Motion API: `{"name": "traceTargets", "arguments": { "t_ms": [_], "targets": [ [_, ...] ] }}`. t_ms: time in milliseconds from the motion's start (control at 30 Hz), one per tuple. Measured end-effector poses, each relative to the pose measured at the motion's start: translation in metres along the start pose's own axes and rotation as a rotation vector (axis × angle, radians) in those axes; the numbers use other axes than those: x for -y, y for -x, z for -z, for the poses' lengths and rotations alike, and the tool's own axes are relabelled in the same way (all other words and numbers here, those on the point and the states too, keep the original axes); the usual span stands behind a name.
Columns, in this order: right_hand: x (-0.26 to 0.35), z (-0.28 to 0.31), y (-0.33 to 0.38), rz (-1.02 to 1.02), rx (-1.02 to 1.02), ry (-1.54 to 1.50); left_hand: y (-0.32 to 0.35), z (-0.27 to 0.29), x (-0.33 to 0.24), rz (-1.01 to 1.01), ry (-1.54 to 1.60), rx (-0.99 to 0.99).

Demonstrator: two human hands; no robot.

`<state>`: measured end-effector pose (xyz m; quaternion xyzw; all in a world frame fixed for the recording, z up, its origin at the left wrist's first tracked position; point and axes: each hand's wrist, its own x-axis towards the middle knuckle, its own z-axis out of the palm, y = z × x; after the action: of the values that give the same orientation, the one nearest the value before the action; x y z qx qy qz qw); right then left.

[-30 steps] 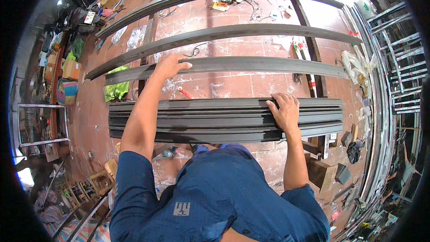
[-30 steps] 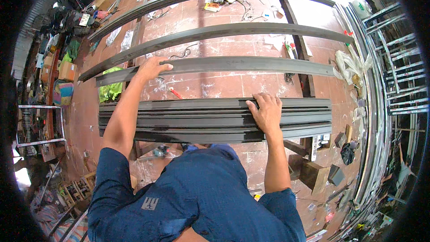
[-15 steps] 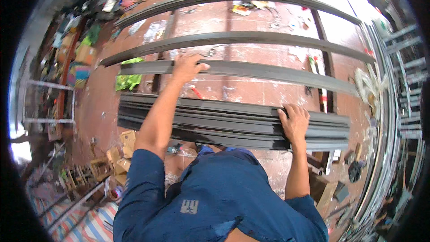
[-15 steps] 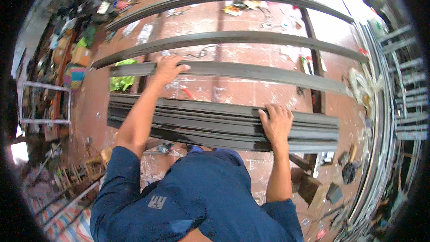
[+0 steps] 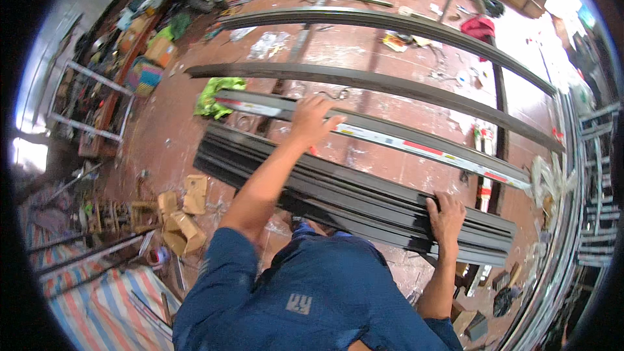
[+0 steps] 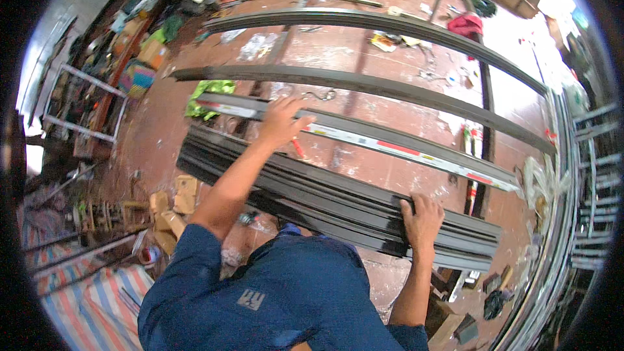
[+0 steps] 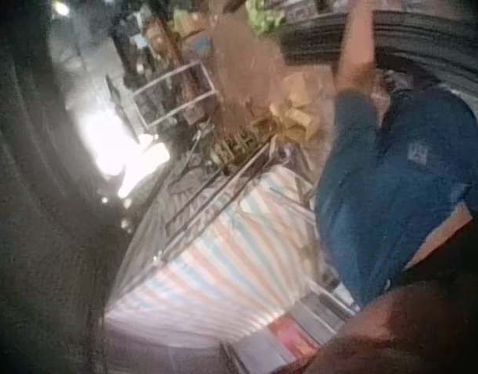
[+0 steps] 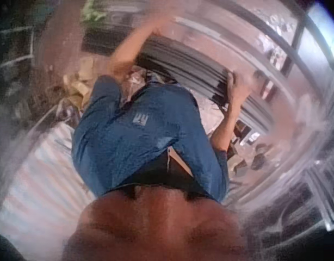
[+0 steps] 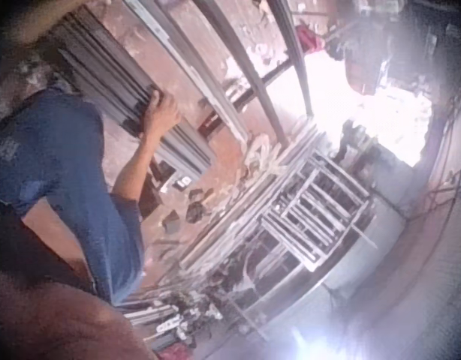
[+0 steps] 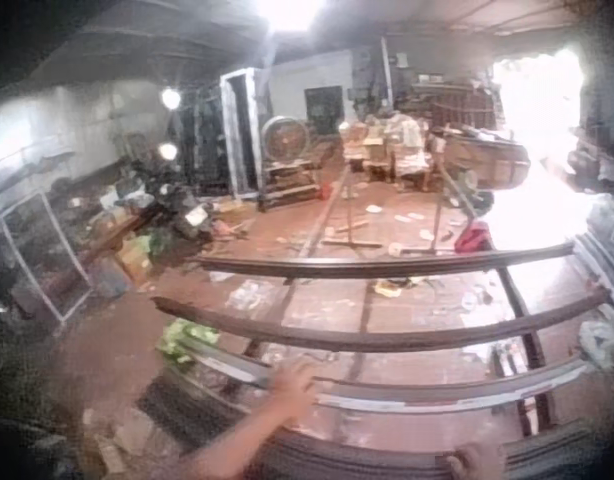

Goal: The person picks up and stacks several long metal profiles on a workbench, then uses a red marker to mark one profile. They continue to lift, carry, and restack the profiles in different locations within the workshop.

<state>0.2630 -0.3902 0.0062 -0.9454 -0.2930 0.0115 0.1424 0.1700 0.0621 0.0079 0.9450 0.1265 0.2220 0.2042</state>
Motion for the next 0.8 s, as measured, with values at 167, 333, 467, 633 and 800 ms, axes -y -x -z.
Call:
{"name": "traceTargets", "arguments": {
  "t_ms": [167,333,467,633,800],
  "targets": [
    [-0.010,0.012,-0.026,0.014,0.260,-0.030,0.037,0.054,-0.001,0.035,0.031,0.268],
    [-0.014,0.018,-0.058,-0.095,0.552,-0.129,0.062,0.073,-0.002,0.023,-0.122,0.469],
    [-0.019,0.019,-0.065,-0.084,0.611,-0.097,0.061,0.063,0.019,0.283,-0.007,0.754],
    [-0.018,0.023,-0.058,0.023,0.297,-0.093,0.061,0.063,0.013,0.177,-0.027,0.506],
    [-0.020,0.022,-0.050,0.168,-0.032,-0.125,0.071,0.062,0.012,0.062,0.063,0.268]
  ]
}}
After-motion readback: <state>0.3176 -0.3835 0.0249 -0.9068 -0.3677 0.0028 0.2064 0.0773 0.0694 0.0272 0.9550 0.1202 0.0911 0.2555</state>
